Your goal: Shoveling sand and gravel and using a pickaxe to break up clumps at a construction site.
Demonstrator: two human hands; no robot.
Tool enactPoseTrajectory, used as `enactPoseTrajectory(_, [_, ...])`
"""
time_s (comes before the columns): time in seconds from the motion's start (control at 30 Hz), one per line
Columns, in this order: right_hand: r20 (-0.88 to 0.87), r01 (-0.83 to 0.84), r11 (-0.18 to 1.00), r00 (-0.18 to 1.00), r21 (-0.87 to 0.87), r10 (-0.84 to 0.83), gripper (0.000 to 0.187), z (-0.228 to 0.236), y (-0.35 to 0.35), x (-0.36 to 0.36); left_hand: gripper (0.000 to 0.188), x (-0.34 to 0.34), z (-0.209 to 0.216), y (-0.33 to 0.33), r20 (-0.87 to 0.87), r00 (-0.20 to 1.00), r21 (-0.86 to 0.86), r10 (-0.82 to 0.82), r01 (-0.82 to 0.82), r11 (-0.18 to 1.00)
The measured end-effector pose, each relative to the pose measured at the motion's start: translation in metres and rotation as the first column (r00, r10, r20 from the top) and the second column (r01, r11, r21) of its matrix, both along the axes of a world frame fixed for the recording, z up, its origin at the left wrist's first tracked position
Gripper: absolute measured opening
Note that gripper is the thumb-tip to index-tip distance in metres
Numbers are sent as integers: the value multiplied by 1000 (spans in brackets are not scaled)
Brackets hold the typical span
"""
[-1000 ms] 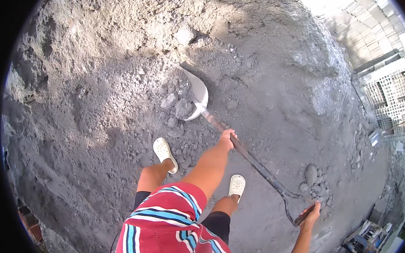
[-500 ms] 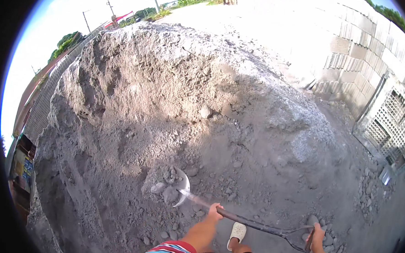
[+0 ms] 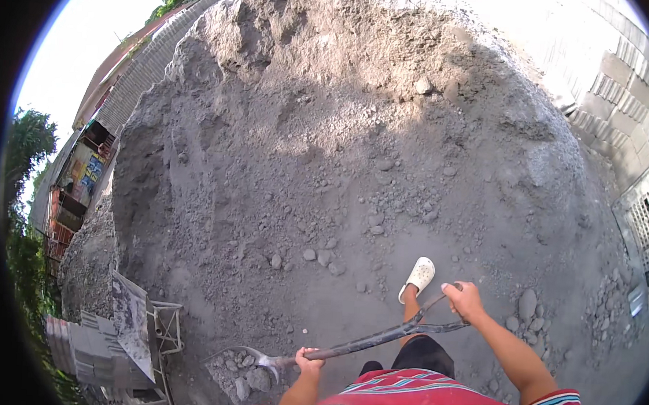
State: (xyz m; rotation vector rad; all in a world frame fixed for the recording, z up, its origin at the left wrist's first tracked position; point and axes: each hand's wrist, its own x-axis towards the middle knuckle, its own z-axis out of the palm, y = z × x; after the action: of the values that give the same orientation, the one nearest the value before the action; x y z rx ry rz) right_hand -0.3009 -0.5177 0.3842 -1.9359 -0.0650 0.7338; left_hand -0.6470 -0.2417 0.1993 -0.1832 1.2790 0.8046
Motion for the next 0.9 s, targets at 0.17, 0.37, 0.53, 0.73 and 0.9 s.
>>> enactPoseTrajectory(0.17, [658,-737,597,624,315,423,21,5,77,-168,18,-280,52,-53,40,913,340,407,-395,853])
enactPoseTrajectory(0.37, [818,-908,-2,376,419,436,27,25,134,-258,16,-349,209,-136,219,799,682,561,-536,497])
enactPoseTrajectory(0.53, [743,-841,-26,462,540,484,28,20,155,-268,16,-355,247,-148,289,799,777,528,-518,358])
enactPoseTrajectory(0.73, [385,-679,520,728,518,567,29,-19,177,-181,18,-324,155,-82,250,804,653,540,-552,519])
enactPoseTrajectory(0.9, [251,-331,928,926,173,283,38,-60,152,10,15,-98,92,-21,168,960,322,224,-269,908])
